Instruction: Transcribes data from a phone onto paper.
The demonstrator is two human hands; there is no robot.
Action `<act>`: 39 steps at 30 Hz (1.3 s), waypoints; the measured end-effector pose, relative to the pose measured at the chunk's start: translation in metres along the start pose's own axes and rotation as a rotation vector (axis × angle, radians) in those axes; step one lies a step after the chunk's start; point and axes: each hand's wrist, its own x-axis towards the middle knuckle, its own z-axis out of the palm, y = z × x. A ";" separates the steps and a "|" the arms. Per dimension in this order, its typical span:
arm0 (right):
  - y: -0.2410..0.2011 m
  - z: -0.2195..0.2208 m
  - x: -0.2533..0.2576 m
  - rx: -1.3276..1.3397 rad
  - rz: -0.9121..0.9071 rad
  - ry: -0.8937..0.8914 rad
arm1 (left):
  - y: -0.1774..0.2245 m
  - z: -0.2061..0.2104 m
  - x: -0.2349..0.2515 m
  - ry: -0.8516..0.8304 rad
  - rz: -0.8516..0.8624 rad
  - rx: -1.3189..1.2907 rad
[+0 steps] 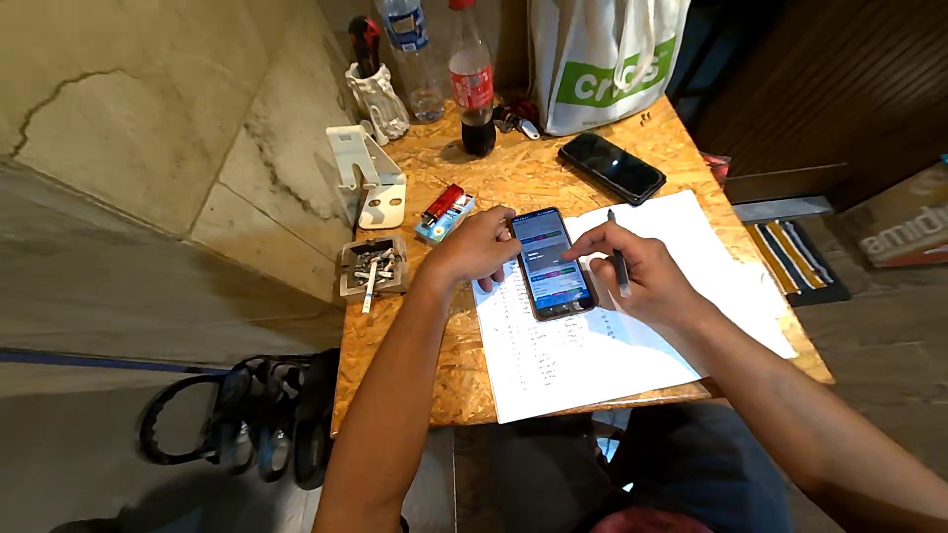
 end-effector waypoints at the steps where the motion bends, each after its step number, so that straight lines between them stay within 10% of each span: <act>1: 0.001 0.000 0.000 -0.008 0.001 -0.008 | 0.000 0.000 0.000 0.001 0.000 -0.001; 20: -0.002 -0.020 -0.002 0.004 0.025 0.031 | 0.003 0.001 0.002 -0.015 0.004 -0.004; 28: 0.028 -0.065 0.025 0.449 0.233 0.100 | -0.009 0.013 -0.005 0.065 0.073 -0.031; 39: 0.048 -0.045 0.032 0.424 0.493 0.084 | -0.006 0.007 -0.002 0.056 0.064 -0.033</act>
